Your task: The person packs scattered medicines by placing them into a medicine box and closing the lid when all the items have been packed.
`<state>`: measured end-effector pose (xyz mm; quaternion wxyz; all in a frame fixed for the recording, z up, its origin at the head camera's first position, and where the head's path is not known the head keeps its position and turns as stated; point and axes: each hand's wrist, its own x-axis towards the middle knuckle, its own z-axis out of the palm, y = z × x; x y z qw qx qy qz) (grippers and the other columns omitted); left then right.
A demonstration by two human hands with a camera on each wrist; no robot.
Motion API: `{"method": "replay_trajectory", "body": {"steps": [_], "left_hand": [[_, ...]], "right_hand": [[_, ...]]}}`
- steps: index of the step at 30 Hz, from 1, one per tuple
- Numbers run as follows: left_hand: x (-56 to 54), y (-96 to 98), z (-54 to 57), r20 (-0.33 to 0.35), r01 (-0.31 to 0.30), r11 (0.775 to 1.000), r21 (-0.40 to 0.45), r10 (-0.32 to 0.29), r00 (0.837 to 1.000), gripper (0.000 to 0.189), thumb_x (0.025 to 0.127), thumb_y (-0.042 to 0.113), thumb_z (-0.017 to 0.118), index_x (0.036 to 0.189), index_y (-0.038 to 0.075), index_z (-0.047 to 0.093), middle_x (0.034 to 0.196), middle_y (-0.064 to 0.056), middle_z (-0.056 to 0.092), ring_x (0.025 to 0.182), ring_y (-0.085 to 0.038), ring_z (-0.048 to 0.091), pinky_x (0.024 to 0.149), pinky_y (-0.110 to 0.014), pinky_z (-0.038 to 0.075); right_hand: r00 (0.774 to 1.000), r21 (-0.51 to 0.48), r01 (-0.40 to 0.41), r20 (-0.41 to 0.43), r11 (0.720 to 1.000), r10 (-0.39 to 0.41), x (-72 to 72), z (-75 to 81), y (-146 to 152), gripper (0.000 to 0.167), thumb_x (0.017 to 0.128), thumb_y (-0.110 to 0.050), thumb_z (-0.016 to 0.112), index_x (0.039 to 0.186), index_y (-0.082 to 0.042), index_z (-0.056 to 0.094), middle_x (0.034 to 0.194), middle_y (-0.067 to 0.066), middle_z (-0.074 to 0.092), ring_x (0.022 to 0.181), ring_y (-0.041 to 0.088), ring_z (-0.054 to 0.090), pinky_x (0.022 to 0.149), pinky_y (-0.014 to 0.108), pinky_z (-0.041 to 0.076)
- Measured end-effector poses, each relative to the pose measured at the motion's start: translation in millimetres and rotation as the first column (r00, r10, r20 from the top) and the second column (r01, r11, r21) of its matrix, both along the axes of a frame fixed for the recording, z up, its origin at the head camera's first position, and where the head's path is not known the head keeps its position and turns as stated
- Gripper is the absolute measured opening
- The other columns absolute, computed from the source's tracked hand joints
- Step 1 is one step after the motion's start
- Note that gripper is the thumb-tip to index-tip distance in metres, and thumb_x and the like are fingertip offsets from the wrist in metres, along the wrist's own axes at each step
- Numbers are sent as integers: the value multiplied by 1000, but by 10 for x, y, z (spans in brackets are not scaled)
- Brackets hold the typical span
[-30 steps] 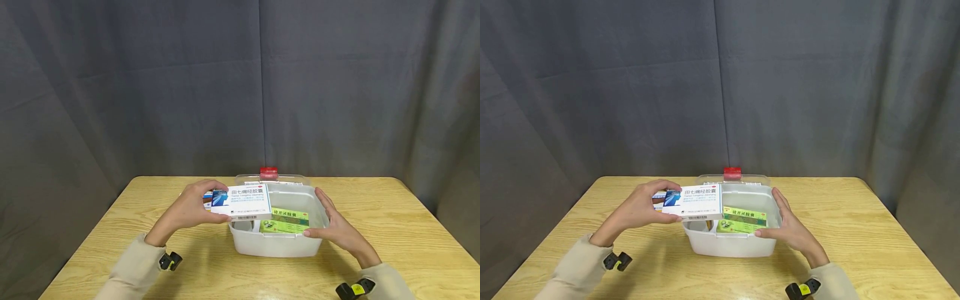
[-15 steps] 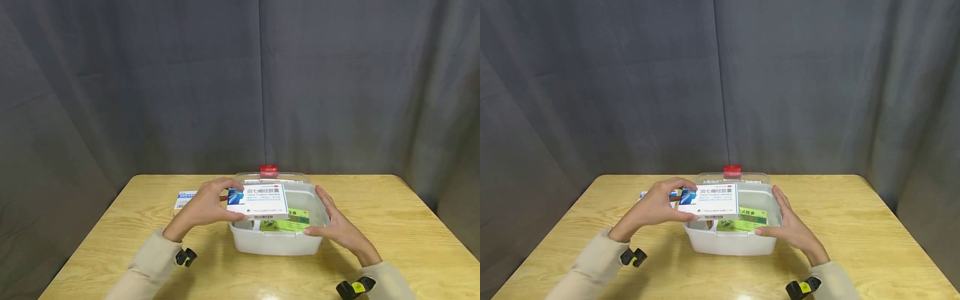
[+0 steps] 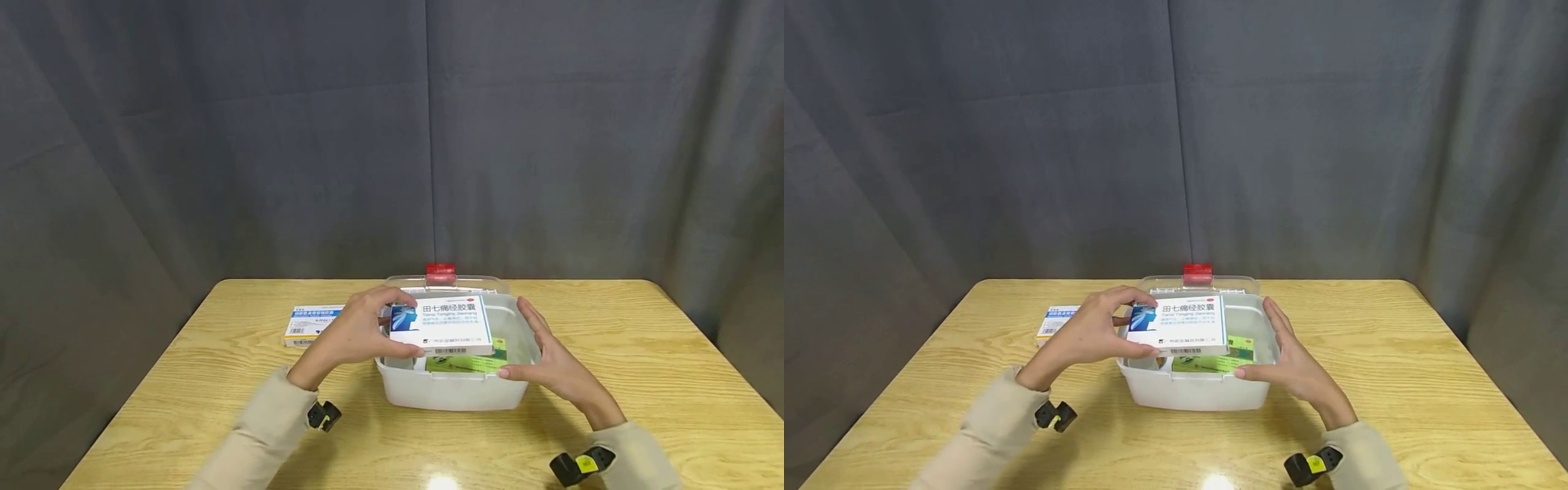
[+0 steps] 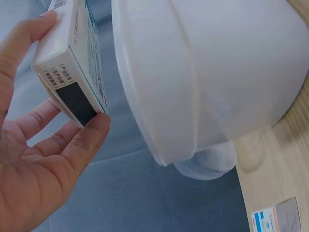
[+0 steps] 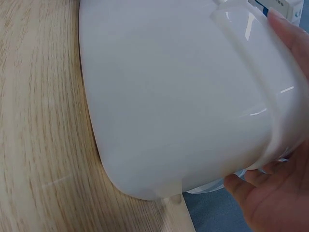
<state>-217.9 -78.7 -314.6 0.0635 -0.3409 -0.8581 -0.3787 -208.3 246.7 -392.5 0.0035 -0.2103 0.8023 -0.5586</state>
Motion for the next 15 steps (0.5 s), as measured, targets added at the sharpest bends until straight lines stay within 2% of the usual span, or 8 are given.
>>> {"method": "replay_trajectory", "body": {"steps": [6, 10, 15], "left_hand": [[-6, 99, -32, 16, -22, 999, -39, 22, 1000, 59, 67, 28, 90, 118, 12, 65, 125, -3, 58, 107, -19, 55, 87, -34, 52], [-17, 170, -45, 5, -41, 996, -83, 42, 999, 58, 67, 31, 89, 117, 15, 65, 124, -2, 59, 105, -19, 53, 85, -36, 49], [-40, 248, -87, 25, -44, 993, -113, 48, 999, 58, 66, 33, 90, 116, 17, 64, 122, -2, 59, 103, -19, 50, 84, -36, 44]], "right_hand": [[1000, 9, 5, 5, 1000, -5, 12, -8, -2, 116, 74, -11, 83, 157, -13, 1, 160, 12, -10, 141, 41, -10, 99, 77, 1], [1000, 9, 3, -4, 1000, -3, 8, -18, 5, 117, 73, -11, 83, 157, -12, 1, 160, 13, -9, 141, 41, -10, 100, 76, 0], [1000, 4, 3, -7, 1000, -3, 9, -46, 12, 117, 72, -10, 83, 156, -8, 1, 160, 16, -9, 141, 42, -10, 100, 76, 1]]}}
